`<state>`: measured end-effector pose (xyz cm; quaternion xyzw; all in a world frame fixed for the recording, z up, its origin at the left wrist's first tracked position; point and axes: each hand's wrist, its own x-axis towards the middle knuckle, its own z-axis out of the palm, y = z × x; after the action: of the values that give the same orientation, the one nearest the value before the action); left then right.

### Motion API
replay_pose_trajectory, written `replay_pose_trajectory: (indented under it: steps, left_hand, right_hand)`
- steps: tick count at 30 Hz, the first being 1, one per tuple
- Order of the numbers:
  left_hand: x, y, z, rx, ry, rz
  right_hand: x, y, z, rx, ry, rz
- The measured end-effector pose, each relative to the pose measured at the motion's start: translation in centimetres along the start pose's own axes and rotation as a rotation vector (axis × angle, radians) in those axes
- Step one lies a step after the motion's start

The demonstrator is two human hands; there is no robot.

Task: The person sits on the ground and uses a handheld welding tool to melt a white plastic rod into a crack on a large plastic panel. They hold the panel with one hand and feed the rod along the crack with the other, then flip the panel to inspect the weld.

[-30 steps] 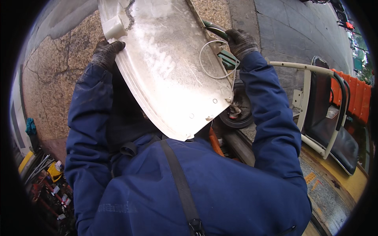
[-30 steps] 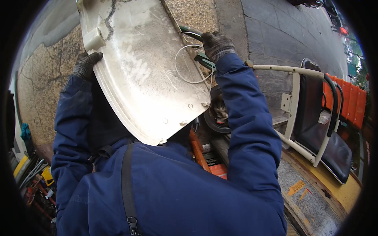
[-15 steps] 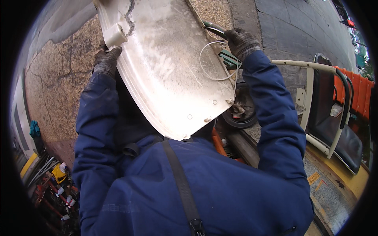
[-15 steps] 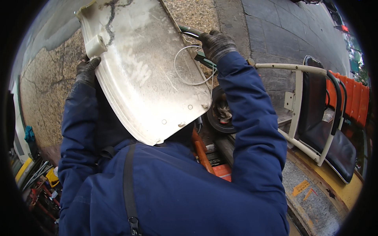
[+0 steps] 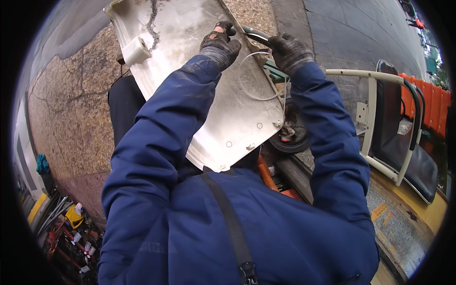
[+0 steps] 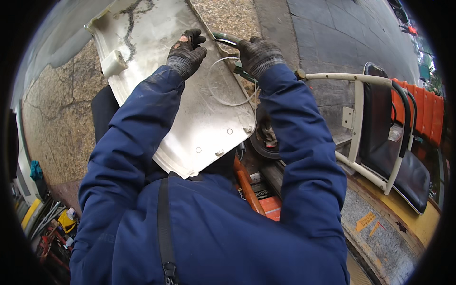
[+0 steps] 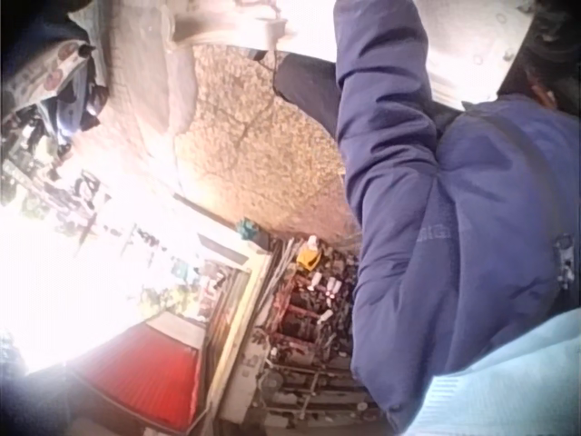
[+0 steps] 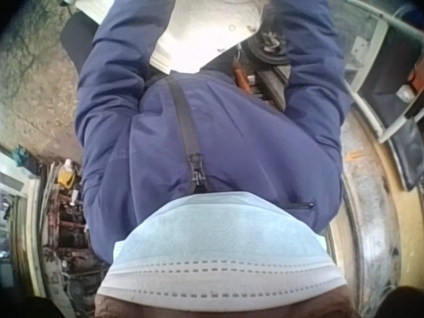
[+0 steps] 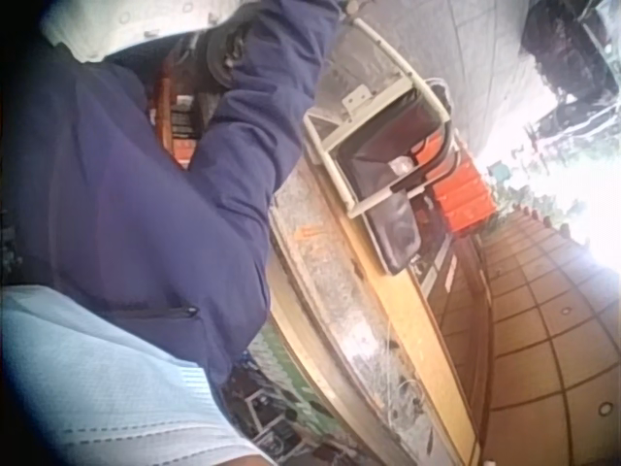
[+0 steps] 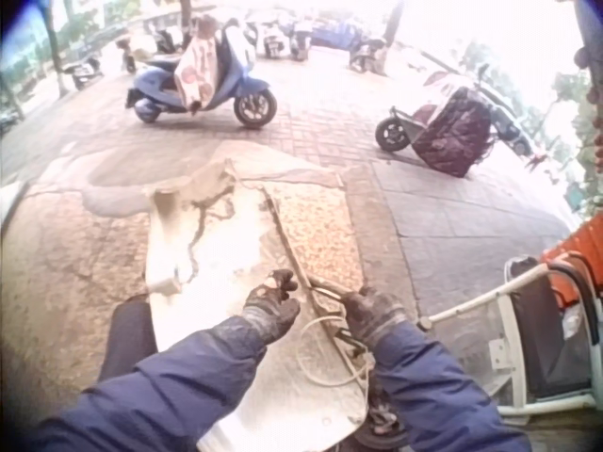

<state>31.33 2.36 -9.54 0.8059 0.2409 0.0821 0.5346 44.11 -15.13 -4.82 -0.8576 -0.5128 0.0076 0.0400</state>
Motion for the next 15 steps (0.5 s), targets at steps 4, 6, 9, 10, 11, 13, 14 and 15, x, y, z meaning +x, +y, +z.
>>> replay_pose_trajectory:
  steps: [4, 6, 9, 10, 11, 13, 14, 15]
  left_hand:
    - [0.2, 0.1, 1.2, -0.008, 0.061, 0.010]
    - [0.3, 0.2, 1.4, 0.014, 0.057, -0.007]
    - [0.3, 0.1, 1.7, 0.012, 0.043, -0.023]
    - [0.3, 0.1, 1.8, 0.018, 0.034, -0.034]
    - [0.3, 0.0, 1.8, 0.022, 0.027, -0.043]
    - [0.3, -0.1, 1.9, 0.017, 0.031, -0.032]
    - [0.4, -0.2, 2.0, 0.008, 0.042, -0.013]
    - [0.4, -0.2, 2.1, 0.003, 0.044, -0.012]
  right_hand:
    - [-0.1, 0.1, 0.1, 0.008, 0.018, -0.002]
    - [-0.2, 0.0, 0.2, 0.007, 0.021, 0.004]
    - [-0.2, -0.1, 0.1, 0.009, 0.021, 0.015]
    - [-0.2, -0.1, 0.1, 0.010, 0.015, 0.017]
    - [-0.2, -0.1, 0.0, 0.009, 0.013, 0.019]
    - [-0.2, -0.1, 0.0, 0.020, 0.016, 0.008]
    - [-0.2, -0.1, 0.0, 0.025, 0.019, 0.003]
    - [-0.2, -0.1, 0.0, 0.020, 0.025, 0.001]
